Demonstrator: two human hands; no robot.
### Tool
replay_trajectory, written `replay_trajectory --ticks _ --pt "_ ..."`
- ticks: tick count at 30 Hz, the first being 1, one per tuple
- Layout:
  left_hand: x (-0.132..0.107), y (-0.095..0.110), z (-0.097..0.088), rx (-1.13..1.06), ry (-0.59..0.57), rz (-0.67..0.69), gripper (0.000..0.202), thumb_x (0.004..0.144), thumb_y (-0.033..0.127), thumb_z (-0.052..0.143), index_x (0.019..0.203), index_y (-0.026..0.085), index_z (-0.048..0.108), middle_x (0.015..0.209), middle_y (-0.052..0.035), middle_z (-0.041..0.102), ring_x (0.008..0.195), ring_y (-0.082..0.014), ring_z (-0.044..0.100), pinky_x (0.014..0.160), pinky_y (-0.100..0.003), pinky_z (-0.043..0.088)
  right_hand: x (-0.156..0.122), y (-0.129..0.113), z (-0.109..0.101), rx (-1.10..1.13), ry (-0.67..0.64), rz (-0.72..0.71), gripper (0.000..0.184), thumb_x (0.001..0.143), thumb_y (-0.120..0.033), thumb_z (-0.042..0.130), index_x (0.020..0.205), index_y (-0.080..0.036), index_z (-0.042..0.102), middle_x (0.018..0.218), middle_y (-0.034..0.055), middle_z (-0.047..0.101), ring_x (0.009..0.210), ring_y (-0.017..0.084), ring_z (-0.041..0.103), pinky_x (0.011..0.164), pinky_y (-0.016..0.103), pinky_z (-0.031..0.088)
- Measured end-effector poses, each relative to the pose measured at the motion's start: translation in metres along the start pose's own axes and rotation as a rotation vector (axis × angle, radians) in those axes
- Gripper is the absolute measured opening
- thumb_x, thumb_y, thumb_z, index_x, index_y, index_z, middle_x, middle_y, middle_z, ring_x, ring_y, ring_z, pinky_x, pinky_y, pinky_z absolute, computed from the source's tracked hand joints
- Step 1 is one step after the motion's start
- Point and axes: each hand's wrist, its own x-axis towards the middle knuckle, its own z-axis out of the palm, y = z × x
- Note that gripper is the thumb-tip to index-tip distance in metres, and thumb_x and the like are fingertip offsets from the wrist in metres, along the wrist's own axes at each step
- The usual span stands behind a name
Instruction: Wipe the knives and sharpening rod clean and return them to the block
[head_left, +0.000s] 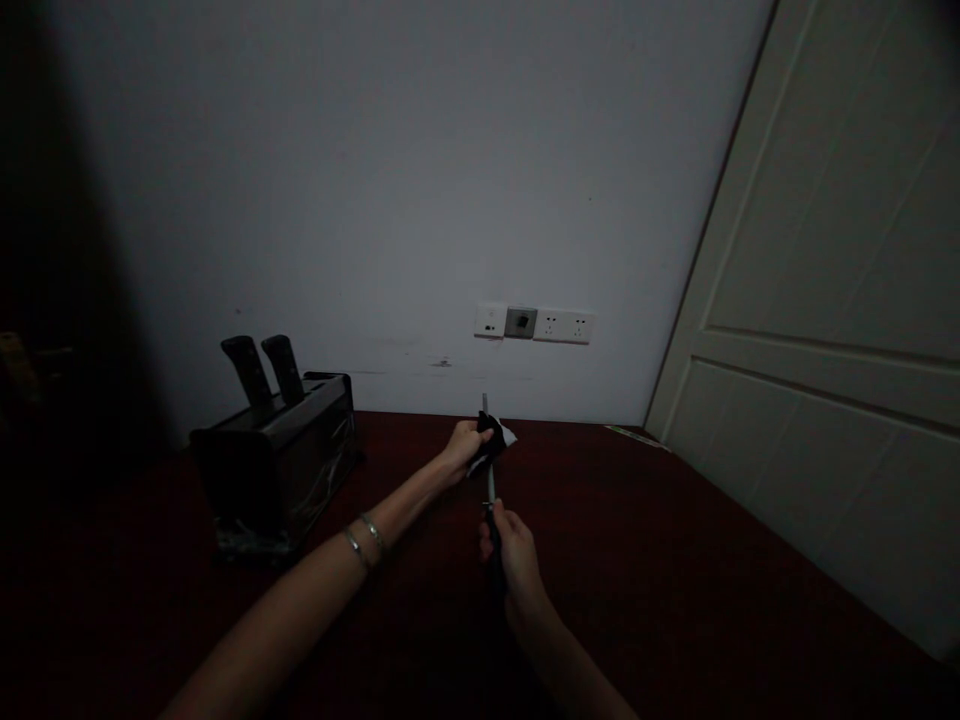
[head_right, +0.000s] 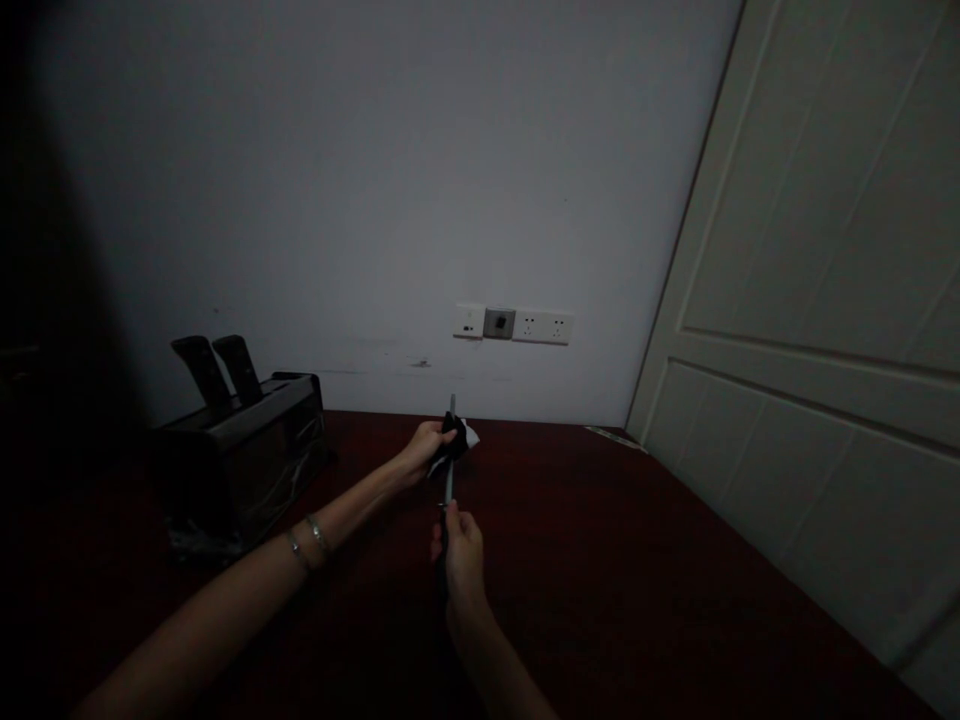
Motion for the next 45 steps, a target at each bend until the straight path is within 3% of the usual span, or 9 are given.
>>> replay_trajectory --ticks 4,9,14,18,23,26,32,39,45 --pt "0.026 0.015 -0.014 -0.005 0.066 -0.006 0.008 0.067 0.012 0.058 0.06 0.009 0.056 0.047 -0.0006 0.053 0.041 -0.0096 0.047 0.045 -0.021 0.033 -0.007 0.002 0.006 0.011 -0.003 0.013 0.043 0.052 -0.057 0.066 0.058 -0.018 0.047 0.043 -0.0053 0.045 0.034 0.005 0.035 0.034 0.019 0.026" --pt "0.042 0.035 -0.027 -0.062 0.15 0.025 0.008 0.068 0.013 0.059 0.062 0.009 0.055 0.047 -0.0006 0.053 0.042 -0.0096 0.048 0.044 -0.02 0.035 -0.016 0.005 0.01 0.01 -0.052 0.053 0.043 0.052 -0.057 0.066 0.058 -0.018 0.047 0.043 -0.0054 0.045 0.033 0.005 0.035 0.034 0.019 0.026" --pt "0.043 0.054 -0.045 -0.18 0.227 0.072 0.011 0.076 0.016 0.053 0.066 0.011 0.054 0.049 0.0004 0.053 0.043 -0.0082 0.049 0.046 -0.019 0.038 -0.018 0.003 0.008 -0.053 -0.13 -0.03 0.044 0.056 -0.058 0.063 0.055 -0.019 0.044 0.045 -0.0055 0.044 0.035 0.006 0.036 0.034 0.02 0.028" --pt "0.031 0.05 -0.059 -0.251 0.199 0.048 0.016 0.08 0.015 0.049 0.065 0.011 0.055 0.055 -0.0016 0.056 0.05 -0.0084 0.053 0.052 -0.018 0.042 -0.012 -0.006 0.003 -0.064 -0.093 -0.161 0.045 0.058 -0.059 0.063 0.059 -0.019 0.044 0.046 -0.0062 0.045 0.037 0.006 0.037 0.034 0.018 0.028" --pt "-0.006 0.023 -0.061 -0.253 0.009 -0.02 0.011 0.072 0.018 0.063 0.069 0.008 0.061 0.061 -0.0035 0.06 0.055 -0.0095 0.055 0.056 -0.019 0.042 -0.005 -0.012 -0.001 -0.042 -0.105 -0.215 0.044 0.058 -0.057 0.065 0.061 -0.018 0.046 0.047 -0.0062 0.047 0.038 0.006 0.04 0.035 0.017 0.032" --pt "-0.037 0.01 -0.054 -0.216 -0.148 -0.065 0.021 0.064 0.02 0.072 0.076 0.006 0.064 0.068 -0.0066 0.063 0.06 -0.0126 0.058 0.058 -0.021 0.041 -0.004 -0.011 -0.002 -0.027 -0.143 -0.203 0.042 0.06 -0.054 0.066 0.063 -0.018 0.046 0.048 -0.0066 0.047 0.038 0.006 0.04 0.034 0.018 0.033" --pt "-0.081 0.0 -0.037 -0.152 -0.571 -0.127 0.04 0.063 0.023 0.073 0.099 0.008 0.063 0.087 -0.0113 0.065 0.07 -0.0156 0.06 0.068 -0.026 0.042 -0.003 -0.009 -0.003 -0.046 -0.15 -0.194 0.042 0.06 -0.056 0.064 0.062 -0.018 0.045 0.042 -0.0079 0.045 0.032 0.006 0.038 0.031 0.018 0.031" --pt "-0.08 -0.014 -0.029 -0.213 -0.479 -0.099 0.028 0.061 0.017 0.072 0.086 0.006 0.064 0.077 -0.0086 0.064 0.066 -0.0143 0.059 0.065 -0.025 0.042 -0.007 -0.008 -0.003 -0.055 -0.125 -0.194 0.043 0.058 -0.057 0.065 0.061 -0.019 0.044 0.038 -0.0087 0.041 0.031 0.006 0.037 0.031 0.018 0.029" --pt "-0.08 -0.013 -0.024 -0.109 -0.295 -0.103 0.027 0.056 0.018 0.073 0.079 0.006 0.065 0.073 -0.0089 0.065 0.061 -0.0139 0.058 0.059 -0.024 0.04 -0.008 -0.004 0.001 -0.053 -0.128 -0.166 0.045 0.056 -0.059 0.064 0.061 -0.018 0.045 0.038 -0.0089 0.04 0.031 0.005 0.034 0.03 0.017 0.027"
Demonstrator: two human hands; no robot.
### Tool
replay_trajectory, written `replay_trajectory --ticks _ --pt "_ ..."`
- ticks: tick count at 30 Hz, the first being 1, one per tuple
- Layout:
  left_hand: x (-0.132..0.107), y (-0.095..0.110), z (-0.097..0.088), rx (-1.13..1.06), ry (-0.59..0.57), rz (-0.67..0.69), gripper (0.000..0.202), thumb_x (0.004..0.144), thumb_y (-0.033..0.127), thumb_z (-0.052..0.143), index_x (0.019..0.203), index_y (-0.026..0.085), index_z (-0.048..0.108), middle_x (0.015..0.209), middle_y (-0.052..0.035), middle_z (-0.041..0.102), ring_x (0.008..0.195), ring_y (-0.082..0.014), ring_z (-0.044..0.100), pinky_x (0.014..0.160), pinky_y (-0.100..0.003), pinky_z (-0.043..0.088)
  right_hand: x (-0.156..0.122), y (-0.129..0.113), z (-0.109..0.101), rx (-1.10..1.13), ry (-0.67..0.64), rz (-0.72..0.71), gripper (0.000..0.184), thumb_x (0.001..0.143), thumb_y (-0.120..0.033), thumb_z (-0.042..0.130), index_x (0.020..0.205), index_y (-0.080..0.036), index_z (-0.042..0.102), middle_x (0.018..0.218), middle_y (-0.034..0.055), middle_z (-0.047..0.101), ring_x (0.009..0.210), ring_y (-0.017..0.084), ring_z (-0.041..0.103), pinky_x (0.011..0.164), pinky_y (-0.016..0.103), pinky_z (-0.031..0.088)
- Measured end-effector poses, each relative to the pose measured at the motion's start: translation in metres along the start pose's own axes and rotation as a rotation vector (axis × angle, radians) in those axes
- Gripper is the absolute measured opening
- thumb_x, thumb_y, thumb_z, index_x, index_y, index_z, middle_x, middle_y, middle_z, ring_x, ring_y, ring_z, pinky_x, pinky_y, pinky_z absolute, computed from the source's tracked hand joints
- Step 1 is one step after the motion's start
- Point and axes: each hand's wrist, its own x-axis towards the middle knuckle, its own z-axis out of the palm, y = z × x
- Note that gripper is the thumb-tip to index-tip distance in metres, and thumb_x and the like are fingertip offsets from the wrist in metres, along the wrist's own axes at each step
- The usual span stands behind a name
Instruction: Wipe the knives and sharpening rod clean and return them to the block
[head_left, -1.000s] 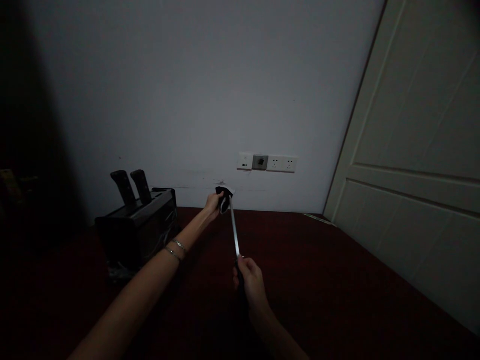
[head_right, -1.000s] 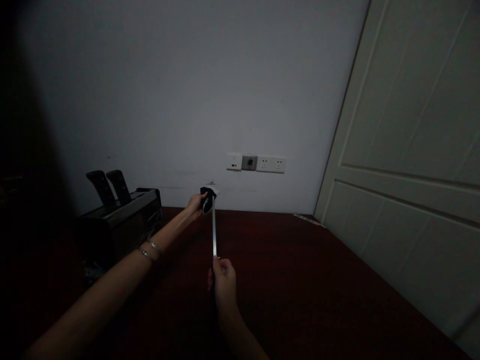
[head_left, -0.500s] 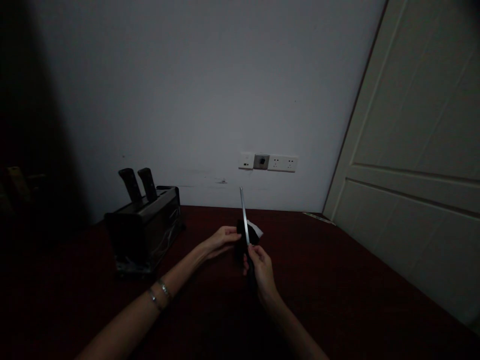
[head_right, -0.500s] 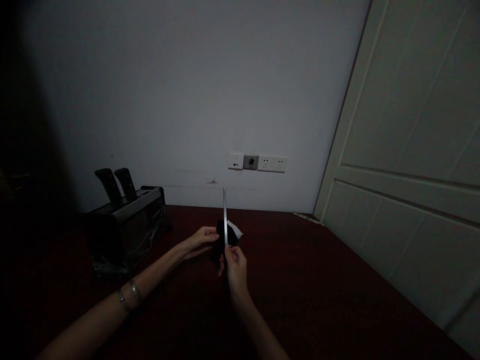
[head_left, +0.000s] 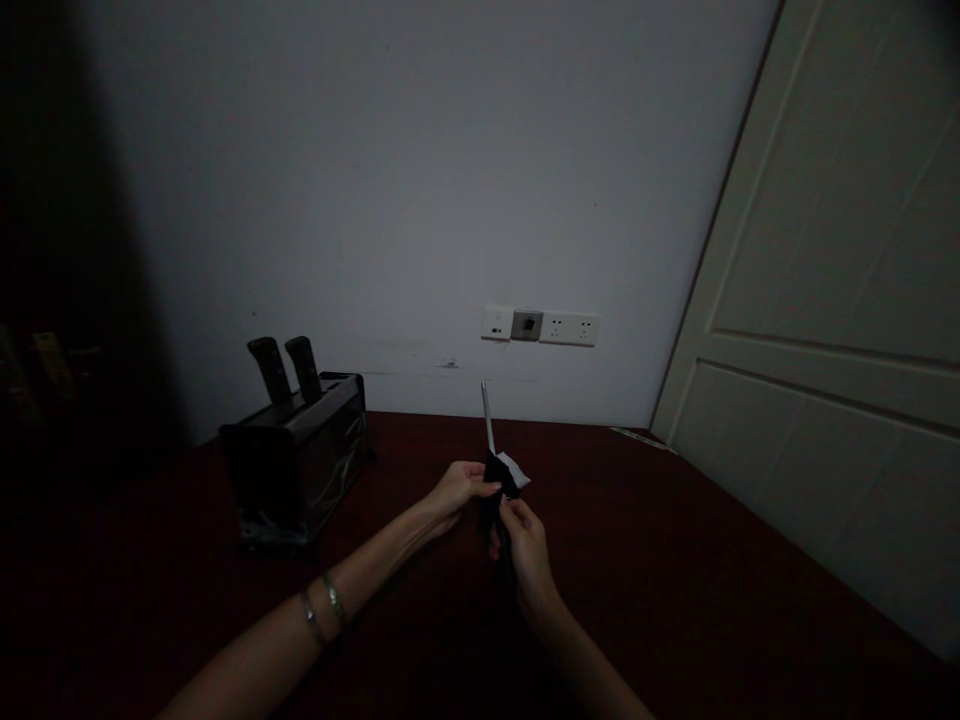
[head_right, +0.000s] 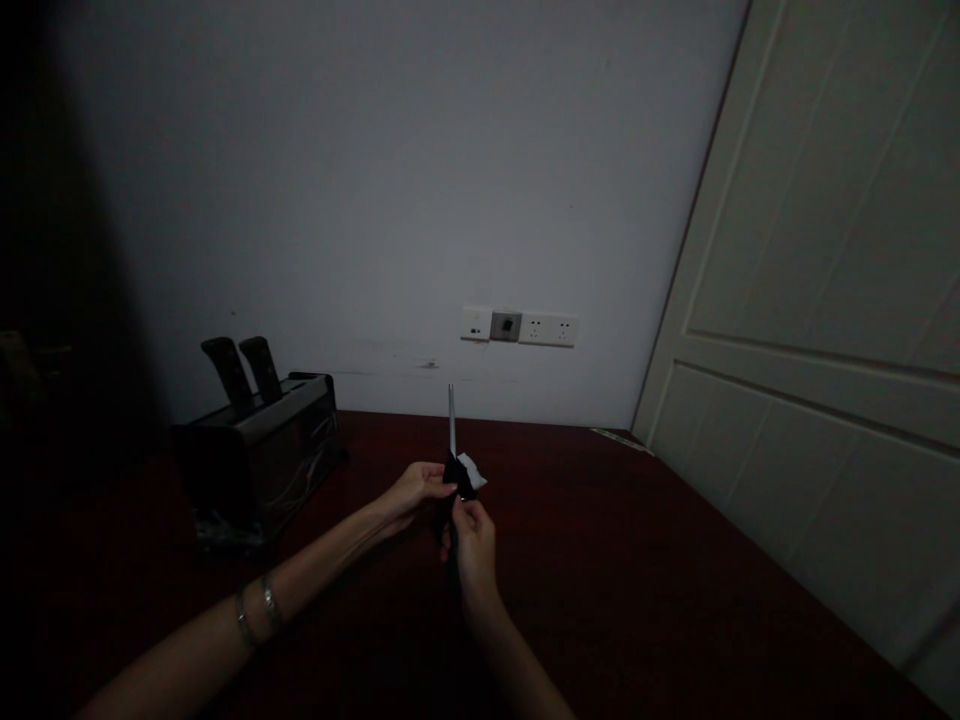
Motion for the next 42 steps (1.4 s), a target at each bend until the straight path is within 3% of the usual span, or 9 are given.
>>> replay_trajectory --ticks 6,14,25,32,42 --pt "0.005 0.003 0.016 0.097 0.189 -0.014 0.019 0.055 0.02 0.07 0.068 0.006 0.064 0.06 -0.0058 0.062 0.049 -0.0109 0.052 0.051 -0.022 0.035 -0.002 0.001 0.001 -0.029 0.078 -0.004 0.048 0.055 -0.064 0.061 0.06 -0.018 0.045 0.037 -0.0085 0.041 0.03 0.005 0.034 0.03 0.017 0.026" --pt "0.03 0.009 0.028 0.109 0.323 -0.003 0.01 0.062 0.017 0.065 0.065 0.008 0.061 0.055 -0.004 0.059 0.046 -0.0104 0.051 0.047 -0.021 0.033 0.002 -0.003 -0.003 0.016 0.087 0.023 0.046 0.058 -0.06 0.062 0.06 -0.018 0.043 0.044 -0.008 0.044 0.032 0.003 0.033 0.03 0.016 0.025" --pt "0.073 0.046 -0.005 0.126 0.509 0.036 0.016 0.07 0.013 0.062 0.057 0.011 0.053 0.044 0.0004 0.052 0.041 -0.0104 0.049 0.044 -0.022 0.037 -0.007 -0.001 0.004 -0.048 0.029 0.072 0.047 0.058 -0.063 0.06 0.059 -0.018 0.044 0.043 -0.0072 0.043 0.032 0.004 0.033 0.029 0.016 0.025" --pt "0.087 0.062 -0.014 0.14 0.615 0.03 0.019 0.085 0.028 0.052 0.08 0.01 0.055 0.068 0.002 0.055 0.053 -0.0061 0.051 0.05 -0.02 0.044 -0.008 0.0 0.006 -0.049 0.0 0.06 0.043 0.063 -0.058 0.059 0.059 -0.018 0.045 0.045 -0.0065 0.044 0.032 0.004 0.034 0.029 0.016 0.025" --pt "0.094 0.081 -0.016 0.009 0.709 0.2 0.012 0.072 0.018 0.062 0.066 0.009 0.057 0.048 0.0006 0.052 0.043 -0.0095 0.05 0.044 -0.021 0.038 -0.009 -0.004 0.006 -0.061 -0.039 0.056 0.045 0.062 -0.06 0.059 0.058 -0.018 0.044 0.044 -0.0075 0.042 0.033 0.004 0.033 0.028 0.016 0.026"
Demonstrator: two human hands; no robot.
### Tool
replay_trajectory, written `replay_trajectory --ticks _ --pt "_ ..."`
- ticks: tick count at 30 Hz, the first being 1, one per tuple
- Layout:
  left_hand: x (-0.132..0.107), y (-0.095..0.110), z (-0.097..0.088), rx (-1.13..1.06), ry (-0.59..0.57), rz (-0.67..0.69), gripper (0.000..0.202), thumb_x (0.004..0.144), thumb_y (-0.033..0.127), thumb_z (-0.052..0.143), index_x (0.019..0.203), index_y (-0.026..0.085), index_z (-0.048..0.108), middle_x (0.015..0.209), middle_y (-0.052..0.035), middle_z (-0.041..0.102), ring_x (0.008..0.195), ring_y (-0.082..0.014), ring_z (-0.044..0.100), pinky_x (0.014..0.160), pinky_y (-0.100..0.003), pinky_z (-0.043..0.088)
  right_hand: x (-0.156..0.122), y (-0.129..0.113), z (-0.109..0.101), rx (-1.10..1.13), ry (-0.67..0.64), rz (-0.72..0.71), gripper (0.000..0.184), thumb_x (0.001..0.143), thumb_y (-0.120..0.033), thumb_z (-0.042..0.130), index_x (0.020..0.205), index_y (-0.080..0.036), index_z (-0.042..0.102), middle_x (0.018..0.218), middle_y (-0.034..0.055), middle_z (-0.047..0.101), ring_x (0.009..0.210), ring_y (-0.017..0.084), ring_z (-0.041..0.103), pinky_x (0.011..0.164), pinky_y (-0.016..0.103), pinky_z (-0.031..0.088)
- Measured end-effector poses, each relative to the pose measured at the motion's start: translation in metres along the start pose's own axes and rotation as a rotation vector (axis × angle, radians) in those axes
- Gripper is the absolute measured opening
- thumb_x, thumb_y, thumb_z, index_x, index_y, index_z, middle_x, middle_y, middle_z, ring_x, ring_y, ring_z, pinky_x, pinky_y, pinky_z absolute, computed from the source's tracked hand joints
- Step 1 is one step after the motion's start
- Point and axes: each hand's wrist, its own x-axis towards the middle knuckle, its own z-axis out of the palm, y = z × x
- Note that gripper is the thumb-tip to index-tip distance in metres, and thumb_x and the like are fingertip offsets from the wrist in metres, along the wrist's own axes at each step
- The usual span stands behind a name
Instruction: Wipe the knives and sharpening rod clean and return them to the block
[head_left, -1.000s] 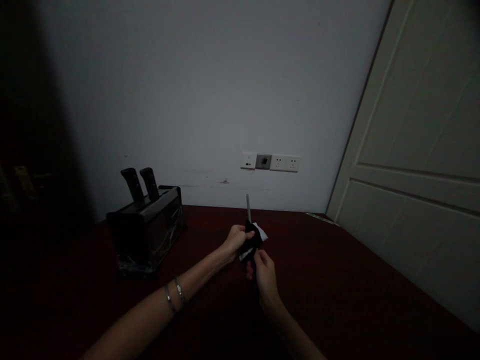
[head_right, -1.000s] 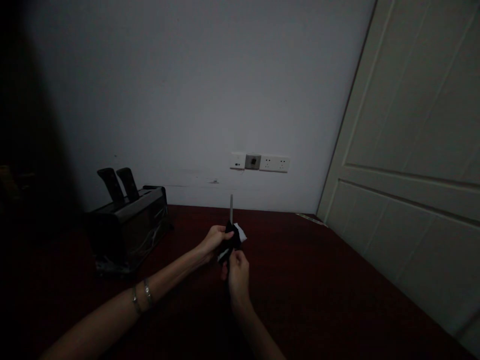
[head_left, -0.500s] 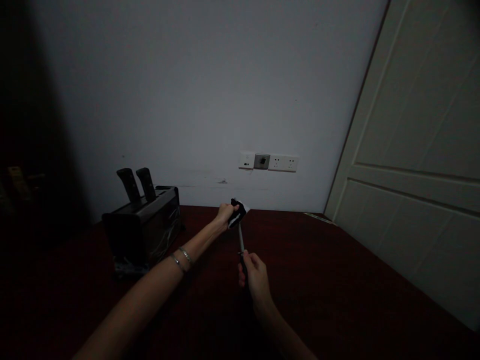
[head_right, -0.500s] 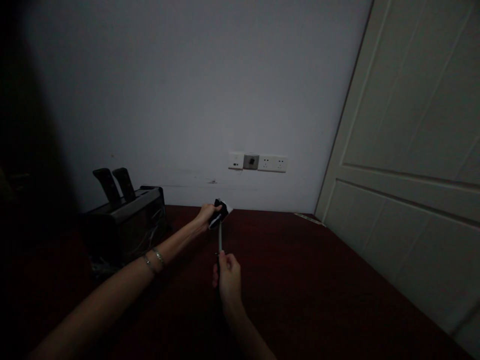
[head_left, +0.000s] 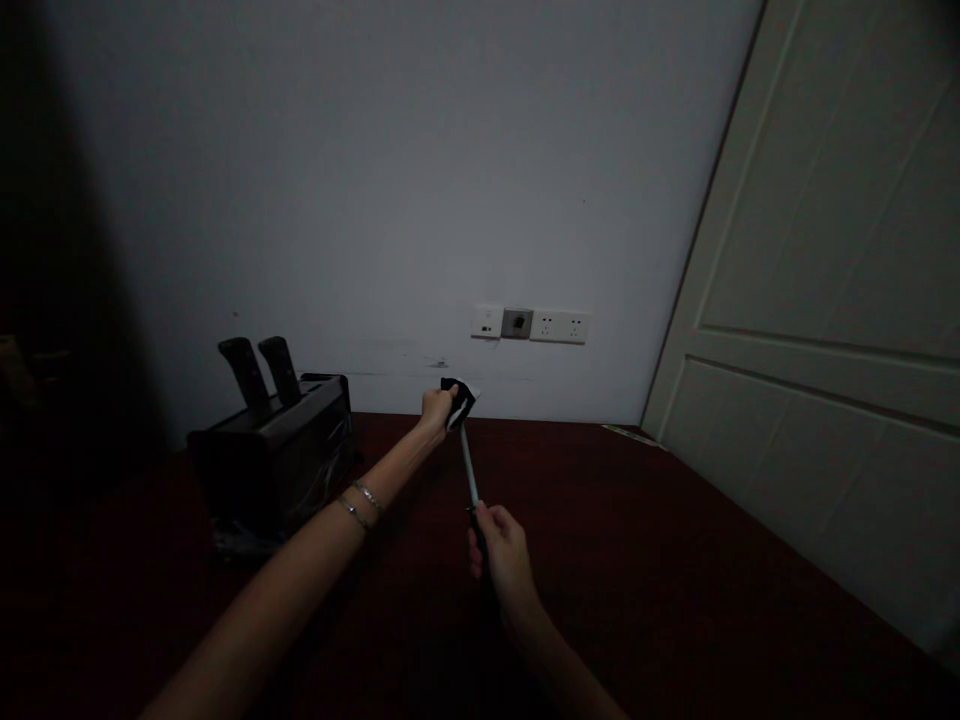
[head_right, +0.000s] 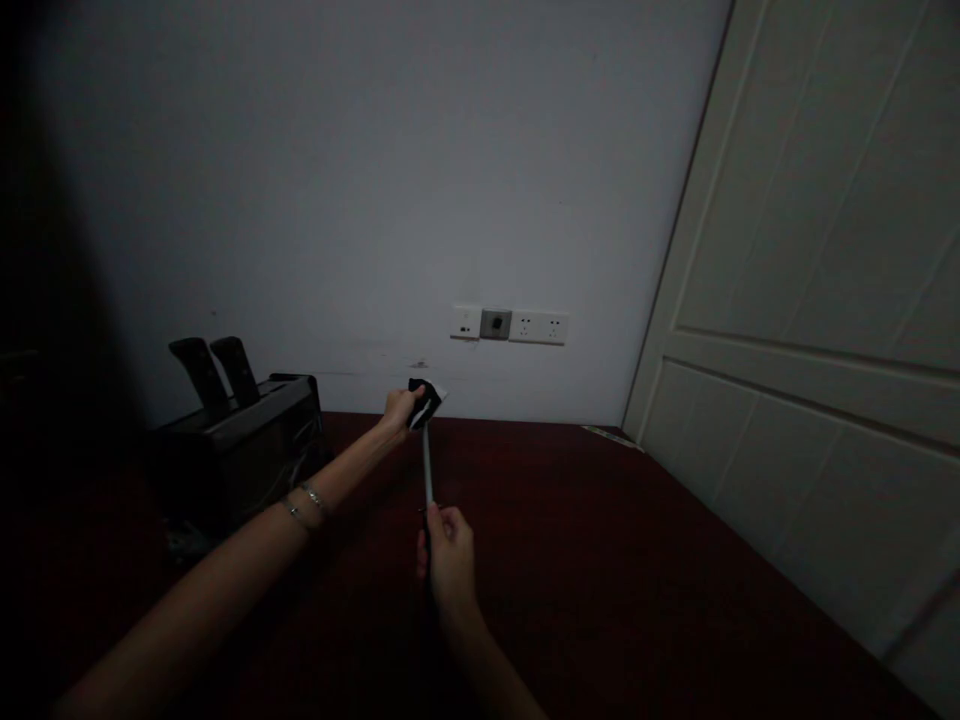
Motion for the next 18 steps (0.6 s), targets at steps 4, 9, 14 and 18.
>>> replay_trajectory --ticks 4,9,14,18 --pt "0.004 0.011 -0.009 -0.106 0.031 0.018 0.01 0.074 0.019 0.058 0.069 0.011 0.057 0.05 0.0012 0.053 0.043 -0.0096 0.051 0.045 -0.021 0.039 -0.001 0.001 -0.001 -0.011 -0.019 -0.011 0.044 0.062 -0.06 0.059 0.06 -0.018 0.044 0.043 -0.0079 0.042 0.032 0.004 0.033 0.028 0.016 0.026" --pt "0.0 0.005 -0.034 -0.156 0.046 -0.032 0.011 0.073 0.02 0.059 0.066 0.012 0.055 0.057 -0.0003 0.057 0.047 -0.0103 0.054 0.048 -0.022 0.041 0.003 0.003 -0.003 -0.029 0.022 -0.077 0.043 0.063 -0.059 0.059 0.06 -0.019 0.044 0.045 -0.0077 0.043 0.033 0.004 0.034 0.028 0.016 0.028" --pt "-0.027 -0.028 -0.055 -0.096 -0.128 -0.131 0.012 0.062 0.019 0.067 0.064 0.009 0.06 0.056 -0.0033 0.06 0.047 -0.0123 0.055 0.048 -0.022 0.039 0.008 0.005 -0.005 -0.035 0.052 -0.112 0.041 0.065 -0.056 0.06 0.062 -0.019 0.044 0.047 -0.0074 0.045 0.035 0.005 0.038 0.03 0.016 0.031" --pt "-0.052 -0.047 -0.057 -0.047 -0.331 -0.178 0.014 0.059 0.017 0.068 0.066 0.007 0.064 0.057 -0.0047 0.061 0.049 -0.0122 0.054 0.049 -0.022 0.037 0.007 0.006 -0.006 -0.056 0.072 -0.116 0.039 0.066 -0.055 0.06 0.065 -0.019 0.043 0.047 -0.0084 0.044 0.035 0.005 0.037 0.03 0.015 0.029"
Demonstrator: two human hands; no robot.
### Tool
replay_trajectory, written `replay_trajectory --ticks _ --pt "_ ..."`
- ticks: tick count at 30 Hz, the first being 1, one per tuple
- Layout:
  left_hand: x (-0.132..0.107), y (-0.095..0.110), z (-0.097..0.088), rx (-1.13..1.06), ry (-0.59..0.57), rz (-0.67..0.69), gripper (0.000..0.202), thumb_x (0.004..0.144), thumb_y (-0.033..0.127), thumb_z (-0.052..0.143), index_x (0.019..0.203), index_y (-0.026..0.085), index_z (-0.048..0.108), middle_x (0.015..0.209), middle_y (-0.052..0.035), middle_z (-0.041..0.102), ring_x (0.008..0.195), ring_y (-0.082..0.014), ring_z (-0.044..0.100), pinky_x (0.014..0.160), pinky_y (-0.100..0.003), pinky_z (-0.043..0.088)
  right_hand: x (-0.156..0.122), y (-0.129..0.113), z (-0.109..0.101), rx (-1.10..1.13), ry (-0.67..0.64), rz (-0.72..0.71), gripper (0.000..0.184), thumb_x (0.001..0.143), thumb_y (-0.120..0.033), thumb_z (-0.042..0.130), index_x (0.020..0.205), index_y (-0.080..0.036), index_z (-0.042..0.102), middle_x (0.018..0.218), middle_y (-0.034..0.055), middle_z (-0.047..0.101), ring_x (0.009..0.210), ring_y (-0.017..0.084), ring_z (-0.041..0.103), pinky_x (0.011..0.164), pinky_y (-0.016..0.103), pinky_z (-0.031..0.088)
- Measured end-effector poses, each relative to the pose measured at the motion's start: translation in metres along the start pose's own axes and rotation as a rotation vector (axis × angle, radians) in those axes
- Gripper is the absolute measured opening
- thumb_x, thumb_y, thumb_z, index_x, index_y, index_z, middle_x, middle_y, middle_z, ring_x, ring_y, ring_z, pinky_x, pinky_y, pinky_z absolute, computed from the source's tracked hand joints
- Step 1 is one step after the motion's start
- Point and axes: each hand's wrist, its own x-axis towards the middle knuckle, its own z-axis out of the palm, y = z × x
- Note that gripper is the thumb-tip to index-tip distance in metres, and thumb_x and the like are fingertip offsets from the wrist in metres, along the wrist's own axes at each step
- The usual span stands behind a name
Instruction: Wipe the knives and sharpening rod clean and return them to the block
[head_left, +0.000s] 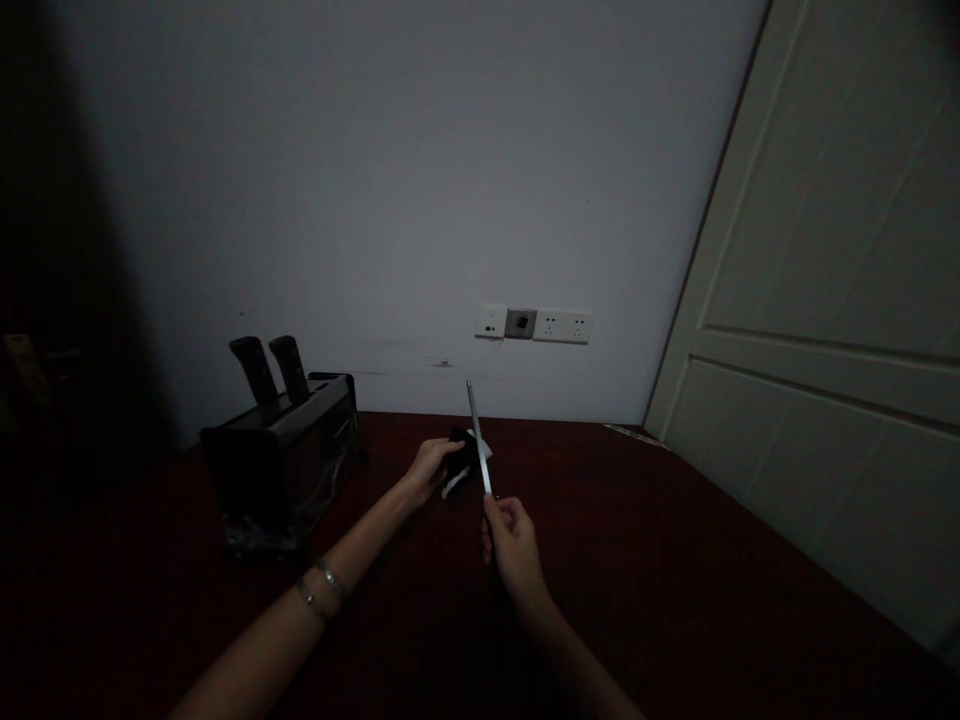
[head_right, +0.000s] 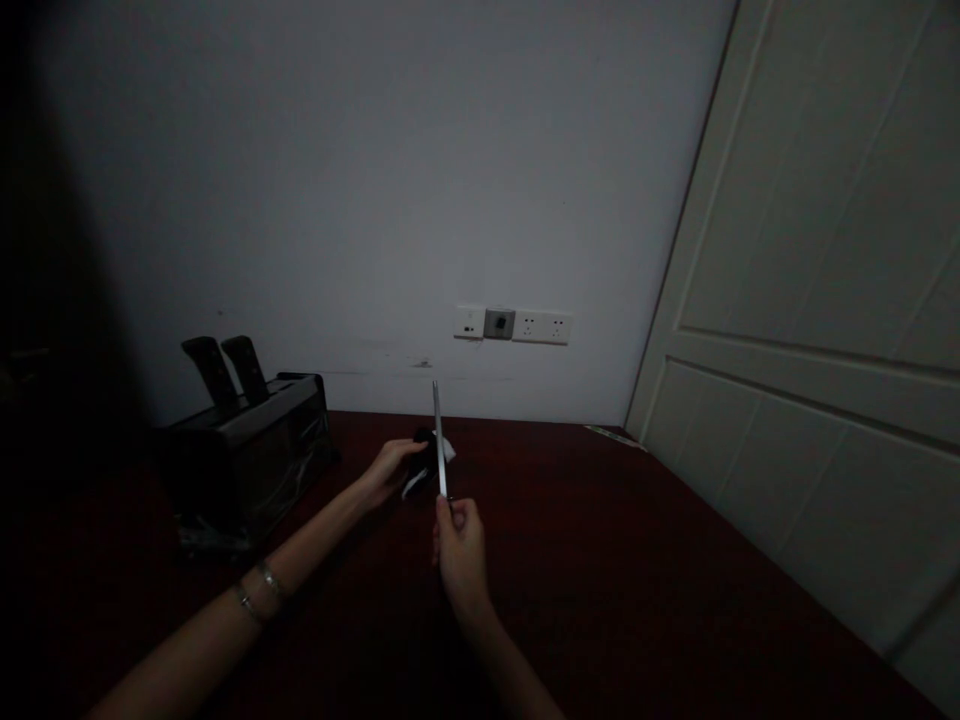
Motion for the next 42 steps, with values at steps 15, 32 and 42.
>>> replay_trajectory --ticks 15,32,42 --pt "-0.02 0.002 -0.007 0.118 -0.352 -0.084 0.024 0.061 0.021 0.069 0.082 0.008 0.068 0.076 -0.0089 0.066 0.067 -0.0154 0.06 0.063 -0.024 0.042 0.0 -0.003 -0.002 -0.056 0.024 -0.087 0.037 0.066 -0.052 0.061 0.068 -0.02 0.042 0.045 -0.009 0.043 0.035 0.007 0.038 0.031 0.017 0.031" --pt "-0.03 0.013 -0.012 0.136 -0.467 -0.041 0.027 0.061 0.023 0.07 0.084 0.008 0.068 0.075 -0.007 0.065 0.066 -0.0138 0.059 0.061 -0.021 0.04 0.007 -0.004 -0.004 0.147 -0.111 -0.082 0.036 0.07 -0.052 0.06 0.071 -0.019 0.046 0.056 -0.0058 0.05 0.04 0.006 0.041 0.037 0.019 0.039" --pt "-0.03 0.021 -0.003 0.408 -0.22 0.454 0.034 0.062 0.033 0.07 0.086 0.009 0.065 0.081 -0.0064 0.066 0.073 -0.0188 0.059 0.066 -0.028 0.045 0.016 -0.005 -0.011 0.123 -0.27 -0.232 0.026 0.082 -0.045 0.05 0.082 -0.019 0.053 0.07 -0.0001 0.059 0.056 0.009 0.049 0.053 0.021 0.039"
